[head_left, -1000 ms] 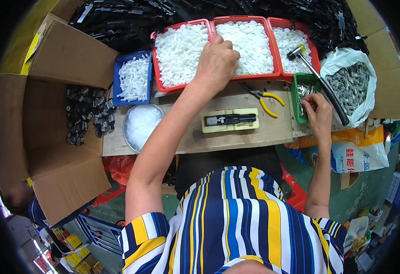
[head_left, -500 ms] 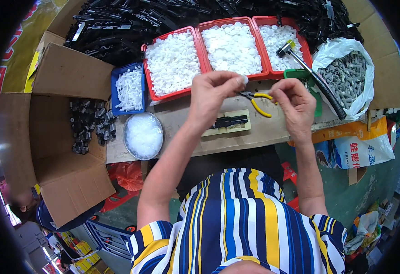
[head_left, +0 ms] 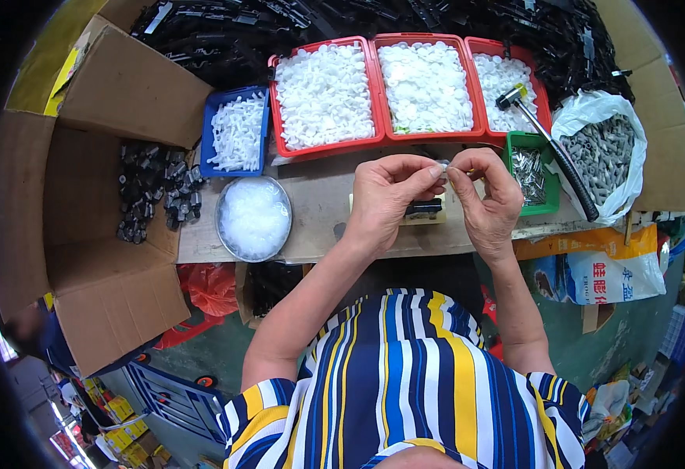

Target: The person assembles lock cylinders by inserting white plastic components and metal pins into a black housing. They use a hammer to tap the pins into place and pliers to adjust the assembly. The finished units are placed into a cardboard box.

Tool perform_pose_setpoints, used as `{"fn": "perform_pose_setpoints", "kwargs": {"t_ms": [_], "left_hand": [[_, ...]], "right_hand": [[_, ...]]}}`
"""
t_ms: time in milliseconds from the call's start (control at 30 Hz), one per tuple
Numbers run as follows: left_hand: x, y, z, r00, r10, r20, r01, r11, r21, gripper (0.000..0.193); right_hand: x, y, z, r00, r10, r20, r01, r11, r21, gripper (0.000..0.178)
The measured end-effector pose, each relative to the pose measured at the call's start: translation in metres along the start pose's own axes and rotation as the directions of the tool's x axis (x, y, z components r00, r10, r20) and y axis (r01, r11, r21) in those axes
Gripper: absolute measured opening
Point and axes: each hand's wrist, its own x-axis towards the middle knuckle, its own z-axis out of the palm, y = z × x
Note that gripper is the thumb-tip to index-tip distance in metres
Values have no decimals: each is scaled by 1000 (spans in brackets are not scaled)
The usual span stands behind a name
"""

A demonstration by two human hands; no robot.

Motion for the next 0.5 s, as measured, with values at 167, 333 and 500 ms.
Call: {"fn": "perform_pose_setpoints", "kwargs": {"t_ms": [167,333,500], "left_hand": [[-3,-2,-4,999,38,1,-38,999,3,15],[-6,-5,-2,991,131,1,-131,991,21,16],[-10,-9,-3,957,289,36,-291,939,184,16]], "right_hand": [[0,1,7,977,-215,-11,211,969,-129,16],[-3,5,10,919,-393,0,384,897,-221,21],[-6,-4,1,997,-62,-47,64,997,48,17]]}}
